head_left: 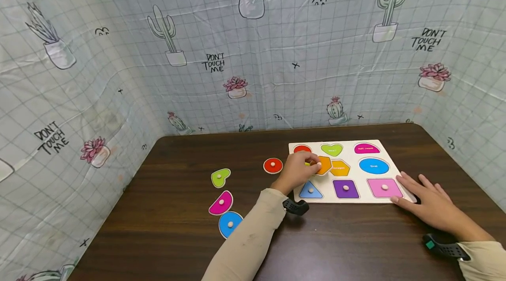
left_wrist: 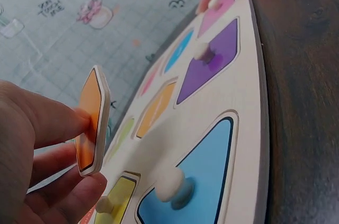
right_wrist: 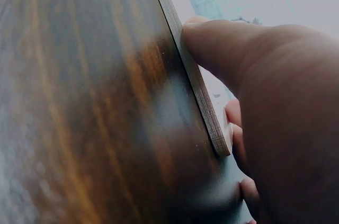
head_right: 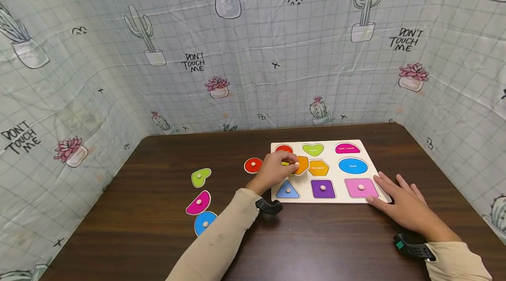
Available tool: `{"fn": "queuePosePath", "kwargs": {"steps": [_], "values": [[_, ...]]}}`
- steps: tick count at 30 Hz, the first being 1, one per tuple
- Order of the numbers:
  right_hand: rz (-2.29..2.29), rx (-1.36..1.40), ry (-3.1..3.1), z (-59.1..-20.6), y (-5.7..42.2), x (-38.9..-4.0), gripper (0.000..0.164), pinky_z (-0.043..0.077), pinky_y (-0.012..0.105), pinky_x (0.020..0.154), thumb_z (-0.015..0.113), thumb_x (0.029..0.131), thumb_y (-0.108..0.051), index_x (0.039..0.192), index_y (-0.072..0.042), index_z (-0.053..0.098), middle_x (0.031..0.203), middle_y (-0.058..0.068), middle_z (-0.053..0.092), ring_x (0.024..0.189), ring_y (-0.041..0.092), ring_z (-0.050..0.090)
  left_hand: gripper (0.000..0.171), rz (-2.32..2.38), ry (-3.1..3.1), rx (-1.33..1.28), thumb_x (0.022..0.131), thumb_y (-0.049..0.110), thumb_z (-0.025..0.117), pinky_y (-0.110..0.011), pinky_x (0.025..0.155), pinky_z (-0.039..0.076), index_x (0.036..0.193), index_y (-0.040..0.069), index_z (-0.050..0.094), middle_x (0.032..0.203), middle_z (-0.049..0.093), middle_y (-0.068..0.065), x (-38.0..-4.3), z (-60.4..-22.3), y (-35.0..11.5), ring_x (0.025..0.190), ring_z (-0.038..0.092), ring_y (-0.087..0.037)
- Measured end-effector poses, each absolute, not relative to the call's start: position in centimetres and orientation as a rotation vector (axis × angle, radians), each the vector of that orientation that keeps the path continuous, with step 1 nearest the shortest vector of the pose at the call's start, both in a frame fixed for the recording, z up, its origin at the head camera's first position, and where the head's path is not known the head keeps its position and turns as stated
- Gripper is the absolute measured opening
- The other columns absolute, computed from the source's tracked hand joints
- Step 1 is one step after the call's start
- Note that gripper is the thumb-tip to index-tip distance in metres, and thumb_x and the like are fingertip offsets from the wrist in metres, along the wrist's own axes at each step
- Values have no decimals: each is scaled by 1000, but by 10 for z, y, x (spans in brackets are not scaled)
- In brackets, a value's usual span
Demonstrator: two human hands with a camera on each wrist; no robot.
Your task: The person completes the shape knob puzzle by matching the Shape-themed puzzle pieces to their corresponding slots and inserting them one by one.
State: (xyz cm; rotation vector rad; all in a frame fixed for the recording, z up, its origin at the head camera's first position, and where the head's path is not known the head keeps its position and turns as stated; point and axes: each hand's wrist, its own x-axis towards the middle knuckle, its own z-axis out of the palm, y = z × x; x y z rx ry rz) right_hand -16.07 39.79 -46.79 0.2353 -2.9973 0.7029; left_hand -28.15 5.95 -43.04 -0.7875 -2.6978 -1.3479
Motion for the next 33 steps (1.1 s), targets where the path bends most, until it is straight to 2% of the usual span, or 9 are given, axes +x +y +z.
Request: {"fn": "queuePosePath", "kwargs": {"steps": [5,12,21,33], "values": [[708,220,-3021,-468,400,-160,79,-10,73,108,60,98,-46,153,4,31,155,34,24,141,62,4,8,-1361,-2708,-774,92,17,75,-19,77,47,96,11,77,91,67,8,-284,-429,69,84,56,-8],[708,207,-3025,-470,399,-160,80,-9,74,107,60,98,-47,153,4,31,155,34,25,141,62,5,8,-1348,-2749,-735,91,15,75,-19,82,47,97,11,79,95,70,6,-287,-428,85,87,57,-7],[708,188,-3002,-470,397,-157,79,-9,75,107,61,97,-46,152,4,32,154,35,26,140,63,6,8,-1381,-2776,-713,91,16,76,-17,76,46,97,12,79,90,67,8,-289,-434,95,81,54,-6],[698,189,-3015,-466,394,-161,78,-6,75,107,61,97,-46,150,5,34,154,34,27,140,63,8,7,-1296,-2797,-755,90,19,77,-17,74,45,93,13,79,90,64,8,-296,-434,100,81,54,-5]]}}
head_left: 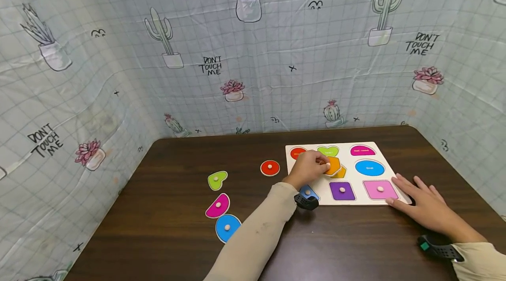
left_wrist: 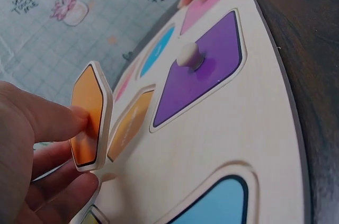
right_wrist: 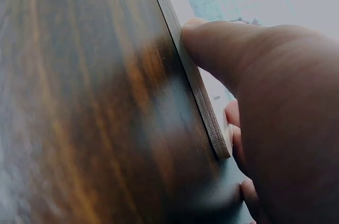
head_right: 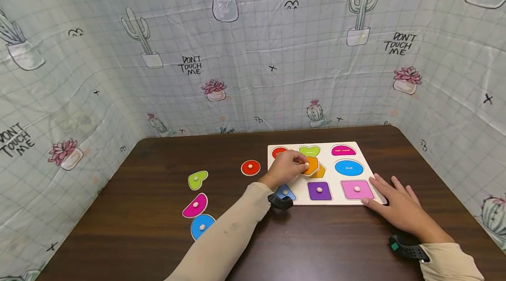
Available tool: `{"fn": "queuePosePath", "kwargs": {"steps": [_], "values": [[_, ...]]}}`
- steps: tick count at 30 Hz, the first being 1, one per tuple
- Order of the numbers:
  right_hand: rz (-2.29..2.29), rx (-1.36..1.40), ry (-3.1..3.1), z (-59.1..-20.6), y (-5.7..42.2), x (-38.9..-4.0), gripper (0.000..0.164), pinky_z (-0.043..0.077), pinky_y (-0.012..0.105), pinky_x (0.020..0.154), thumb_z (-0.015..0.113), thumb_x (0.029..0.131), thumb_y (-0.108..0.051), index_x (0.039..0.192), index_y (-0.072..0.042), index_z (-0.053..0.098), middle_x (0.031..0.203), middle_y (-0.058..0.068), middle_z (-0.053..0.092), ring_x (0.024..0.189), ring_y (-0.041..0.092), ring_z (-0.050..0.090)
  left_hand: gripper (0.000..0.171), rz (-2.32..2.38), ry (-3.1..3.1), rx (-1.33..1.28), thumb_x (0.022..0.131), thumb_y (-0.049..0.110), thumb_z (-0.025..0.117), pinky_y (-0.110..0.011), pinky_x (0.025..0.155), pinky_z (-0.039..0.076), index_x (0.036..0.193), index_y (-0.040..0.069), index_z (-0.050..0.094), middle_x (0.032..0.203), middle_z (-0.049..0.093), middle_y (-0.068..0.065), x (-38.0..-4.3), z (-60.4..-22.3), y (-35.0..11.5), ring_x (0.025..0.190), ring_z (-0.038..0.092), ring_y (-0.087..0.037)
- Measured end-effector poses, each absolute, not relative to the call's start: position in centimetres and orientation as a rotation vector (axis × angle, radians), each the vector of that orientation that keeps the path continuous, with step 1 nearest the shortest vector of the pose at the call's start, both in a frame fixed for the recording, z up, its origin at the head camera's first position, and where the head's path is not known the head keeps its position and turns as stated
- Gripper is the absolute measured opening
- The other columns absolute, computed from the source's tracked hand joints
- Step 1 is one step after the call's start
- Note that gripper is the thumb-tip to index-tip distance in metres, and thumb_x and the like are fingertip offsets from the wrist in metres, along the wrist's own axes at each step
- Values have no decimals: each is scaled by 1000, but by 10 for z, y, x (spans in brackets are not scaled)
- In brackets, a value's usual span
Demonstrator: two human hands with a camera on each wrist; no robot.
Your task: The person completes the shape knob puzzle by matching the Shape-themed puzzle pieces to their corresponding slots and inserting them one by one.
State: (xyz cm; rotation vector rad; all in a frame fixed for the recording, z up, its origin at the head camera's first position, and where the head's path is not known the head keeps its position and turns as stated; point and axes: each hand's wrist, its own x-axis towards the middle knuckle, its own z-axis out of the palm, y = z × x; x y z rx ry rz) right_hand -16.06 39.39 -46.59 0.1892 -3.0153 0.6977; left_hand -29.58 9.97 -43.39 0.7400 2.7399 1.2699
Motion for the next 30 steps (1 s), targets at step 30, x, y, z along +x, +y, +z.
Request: {"fn": "queuePosePath", "kwargs": {"steps": [30], "values": [[683,190,-2996,-465,393,-158,77,-3,74,108,64,96,-45,149,4,38,153,34,30,140,62,12,7,991,2810,960,92,20,73,-14,76,41,93,16,79,90,64,10,-306,-441,116,85,52,-6]]}}
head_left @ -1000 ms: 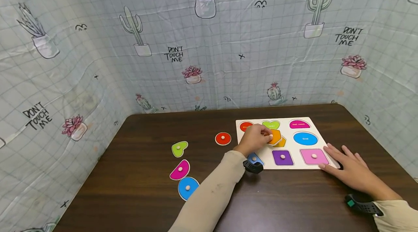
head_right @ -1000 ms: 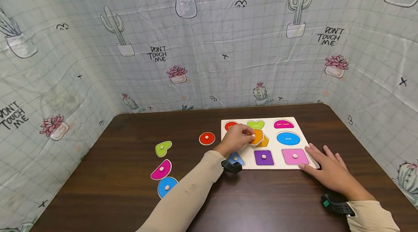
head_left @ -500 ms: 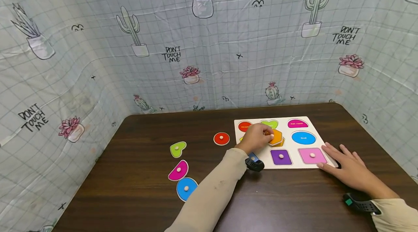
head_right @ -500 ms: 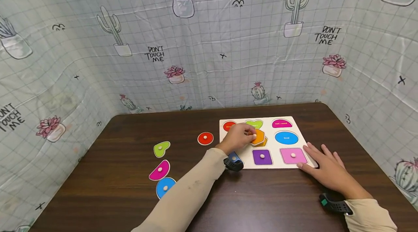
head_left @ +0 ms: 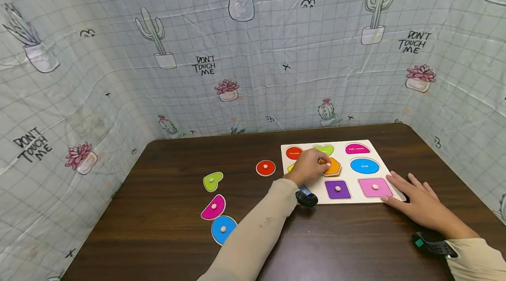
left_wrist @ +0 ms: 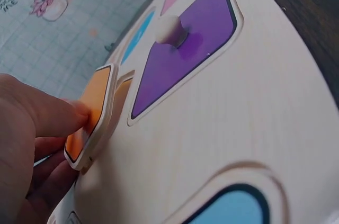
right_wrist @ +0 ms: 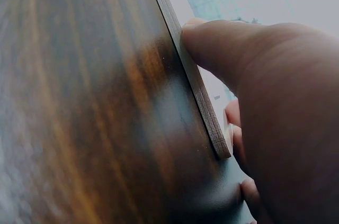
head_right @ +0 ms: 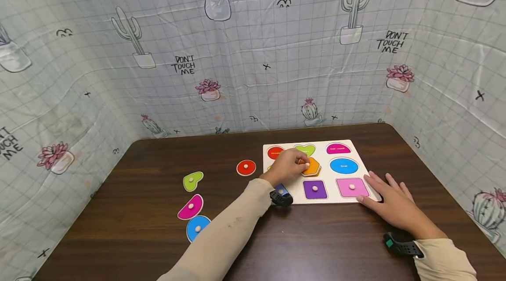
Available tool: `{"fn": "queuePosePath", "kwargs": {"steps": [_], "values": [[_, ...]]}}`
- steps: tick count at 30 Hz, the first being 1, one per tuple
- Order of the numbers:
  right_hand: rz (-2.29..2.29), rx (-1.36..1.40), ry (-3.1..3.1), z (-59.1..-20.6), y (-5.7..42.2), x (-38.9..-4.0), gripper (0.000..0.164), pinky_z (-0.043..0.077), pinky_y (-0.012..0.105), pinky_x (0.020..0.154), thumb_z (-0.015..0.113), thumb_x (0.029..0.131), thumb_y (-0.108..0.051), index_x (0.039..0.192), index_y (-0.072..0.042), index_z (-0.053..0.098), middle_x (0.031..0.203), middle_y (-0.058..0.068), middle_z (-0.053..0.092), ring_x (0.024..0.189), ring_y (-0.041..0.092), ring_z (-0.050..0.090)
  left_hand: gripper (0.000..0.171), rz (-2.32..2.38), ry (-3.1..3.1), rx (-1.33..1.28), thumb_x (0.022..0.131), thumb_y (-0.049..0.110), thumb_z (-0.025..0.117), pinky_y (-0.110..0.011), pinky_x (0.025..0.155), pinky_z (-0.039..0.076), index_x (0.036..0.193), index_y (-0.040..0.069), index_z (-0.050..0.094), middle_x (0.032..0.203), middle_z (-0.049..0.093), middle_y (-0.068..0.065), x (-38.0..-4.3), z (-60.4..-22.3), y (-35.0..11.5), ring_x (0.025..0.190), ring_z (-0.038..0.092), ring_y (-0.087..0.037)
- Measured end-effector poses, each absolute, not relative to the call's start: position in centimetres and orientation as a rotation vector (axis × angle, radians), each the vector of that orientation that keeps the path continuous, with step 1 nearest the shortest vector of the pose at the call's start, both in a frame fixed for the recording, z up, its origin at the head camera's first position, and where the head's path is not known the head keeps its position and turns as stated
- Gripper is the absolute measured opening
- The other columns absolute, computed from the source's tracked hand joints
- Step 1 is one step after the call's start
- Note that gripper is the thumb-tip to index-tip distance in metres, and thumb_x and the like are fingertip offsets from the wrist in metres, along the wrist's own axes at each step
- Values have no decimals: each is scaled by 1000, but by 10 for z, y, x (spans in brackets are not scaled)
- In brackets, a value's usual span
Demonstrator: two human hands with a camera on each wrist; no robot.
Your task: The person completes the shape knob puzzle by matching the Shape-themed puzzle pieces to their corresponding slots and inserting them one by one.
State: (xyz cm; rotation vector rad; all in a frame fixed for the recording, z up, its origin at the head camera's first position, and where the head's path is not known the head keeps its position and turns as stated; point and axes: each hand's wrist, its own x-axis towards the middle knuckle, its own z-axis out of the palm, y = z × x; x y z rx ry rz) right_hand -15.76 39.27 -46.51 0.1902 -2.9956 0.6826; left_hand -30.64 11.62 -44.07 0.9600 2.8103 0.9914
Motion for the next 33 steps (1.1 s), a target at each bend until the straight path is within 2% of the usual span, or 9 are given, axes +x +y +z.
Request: {"fn": "queuePosePath", "kwargs": {"steps": [5,12,16,25,33], "values": [[678,186,-2996,-466,392,-158,77,-1,76,107,64,95,-45,149,4,39,152,33,32,139,62,13,7,997,2798,967,93,21,73,-14,78,41,94,17,79,91,63,10,-307,-443,117,85,52,-6],[690,191,-2976,-468,393,-159,77,-2,75,108,64,95,-45,149,4,40,153,33,32,140,61,13,9,946,2831,979,93,21,73,-15,87,43,96,18,80,95,67,11,-306,-442,119,91,55,-4],[694,193,-2972,-468,393,-158,76,-3,75,108,64,95,-45,149,3,40,153,33,32,140,61,13,8,924,2838,983,92,22,73,-16,87,43,96,19,80,95,68,13,-307,-443,120,91,55,-4],[690,187,-2988,-466,392,-157,76,-2,74,108,64,96,-44,149,4,39,153,32,31,140,61,13,11,867,2846,981,93,21,71,-19,93,43,99,17,80,100,70,10,-306,-443,122,98,57,-7],[693,177,-2994,-465,391,-156,77,-2,75,107,64,95,-45,149,4,39,153,33,30,140,61,12,12,837,2862,947,93,21,71,-17,88,44,100,17,80,100,69,9,-303,-440,124,94,54,-9]]}}
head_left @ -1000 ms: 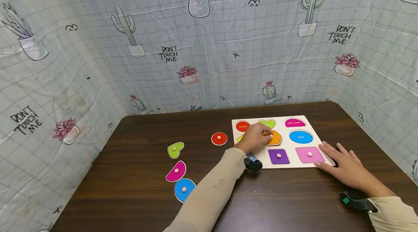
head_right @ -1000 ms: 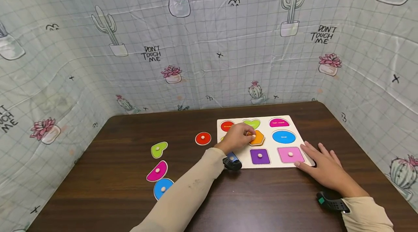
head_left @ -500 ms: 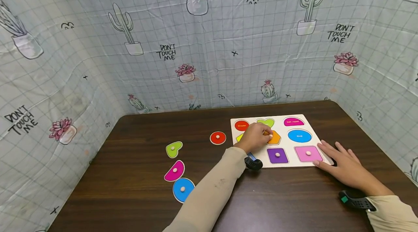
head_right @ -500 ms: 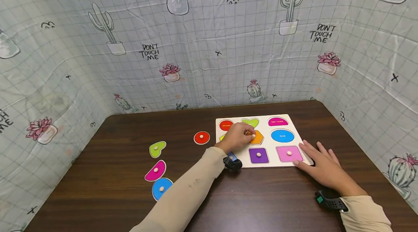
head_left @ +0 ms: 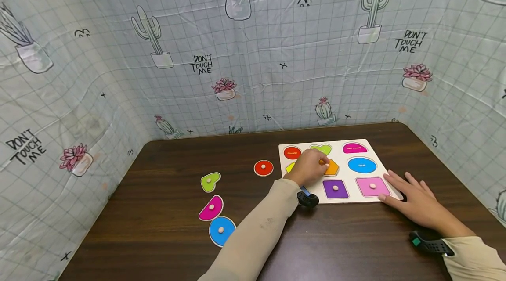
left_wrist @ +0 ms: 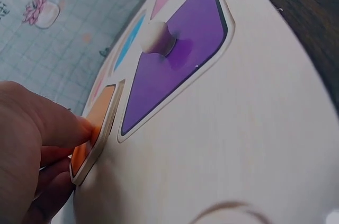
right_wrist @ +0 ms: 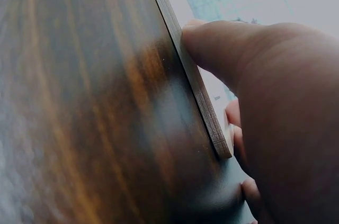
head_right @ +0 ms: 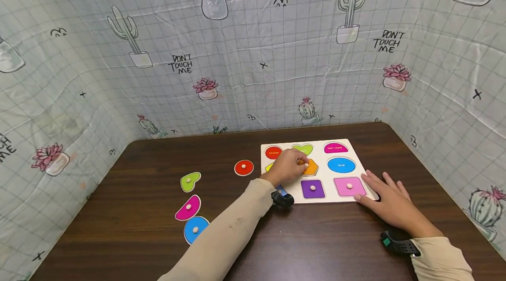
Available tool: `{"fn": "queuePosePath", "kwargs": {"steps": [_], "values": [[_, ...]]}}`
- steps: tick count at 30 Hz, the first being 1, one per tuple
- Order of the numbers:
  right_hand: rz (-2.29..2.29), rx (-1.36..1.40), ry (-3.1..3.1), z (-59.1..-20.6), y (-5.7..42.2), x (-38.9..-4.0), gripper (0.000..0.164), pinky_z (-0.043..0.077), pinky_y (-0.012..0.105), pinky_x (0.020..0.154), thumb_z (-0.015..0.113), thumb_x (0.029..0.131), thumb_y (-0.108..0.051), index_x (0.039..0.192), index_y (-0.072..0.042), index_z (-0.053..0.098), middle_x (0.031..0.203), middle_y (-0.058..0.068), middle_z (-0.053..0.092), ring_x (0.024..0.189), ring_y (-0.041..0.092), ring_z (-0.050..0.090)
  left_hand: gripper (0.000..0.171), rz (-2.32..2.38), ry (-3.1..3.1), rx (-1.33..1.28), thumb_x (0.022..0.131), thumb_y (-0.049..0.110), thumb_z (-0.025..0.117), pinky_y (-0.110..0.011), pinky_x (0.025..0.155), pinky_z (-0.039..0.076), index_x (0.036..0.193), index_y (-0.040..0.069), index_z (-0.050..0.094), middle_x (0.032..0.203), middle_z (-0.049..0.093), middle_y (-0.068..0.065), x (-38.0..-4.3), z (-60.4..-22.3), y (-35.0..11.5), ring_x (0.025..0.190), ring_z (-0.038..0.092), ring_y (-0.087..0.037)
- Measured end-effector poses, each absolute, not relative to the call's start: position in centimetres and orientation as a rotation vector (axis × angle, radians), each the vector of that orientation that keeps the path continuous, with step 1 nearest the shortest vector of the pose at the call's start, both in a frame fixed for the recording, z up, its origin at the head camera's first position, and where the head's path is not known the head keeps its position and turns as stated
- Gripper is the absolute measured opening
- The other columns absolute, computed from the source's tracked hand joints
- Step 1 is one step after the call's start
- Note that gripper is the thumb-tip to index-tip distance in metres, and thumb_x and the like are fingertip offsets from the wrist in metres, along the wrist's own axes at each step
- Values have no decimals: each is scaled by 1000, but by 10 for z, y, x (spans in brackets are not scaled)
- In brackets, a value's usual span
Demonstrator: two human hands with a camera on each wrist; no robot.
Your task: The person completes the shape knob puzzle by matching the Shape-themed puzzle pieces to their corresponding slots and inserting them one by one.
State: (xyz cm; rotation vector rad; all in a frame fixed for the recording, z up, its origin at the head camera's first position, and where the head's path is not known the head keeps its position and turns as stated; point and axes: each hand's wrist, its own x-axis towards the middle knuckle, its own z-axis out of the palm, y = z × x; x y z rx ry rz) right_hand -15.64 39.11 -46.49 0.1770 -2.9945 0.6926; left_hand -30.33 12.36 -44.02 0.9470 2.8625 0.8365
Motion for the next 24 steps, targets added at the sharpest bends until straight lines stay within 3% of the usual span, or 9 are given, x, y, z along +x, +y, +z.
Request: {"fn": "queuePosePath", "kwargs": {"steps": [17,24], "values": [[714,186,-2994,-463,390,-156,75,-2,76,107,63,97,-44,149,5,39,154,33,29,140,62,12,15,751,2919,982,94,22,70,-18,93,43,102,17,81,102,70,7,-302,-441,125,101,55,-11],[722,187,-2994,-463,390,-157,75,-2,76,107,63,96,-44,148,5,39,153,33,30,140,62,12,15,728,2940,982,94,23,70,-17,89,42,101,19,82,102,68,8,-299,-440,126,98,53,-10]]}}
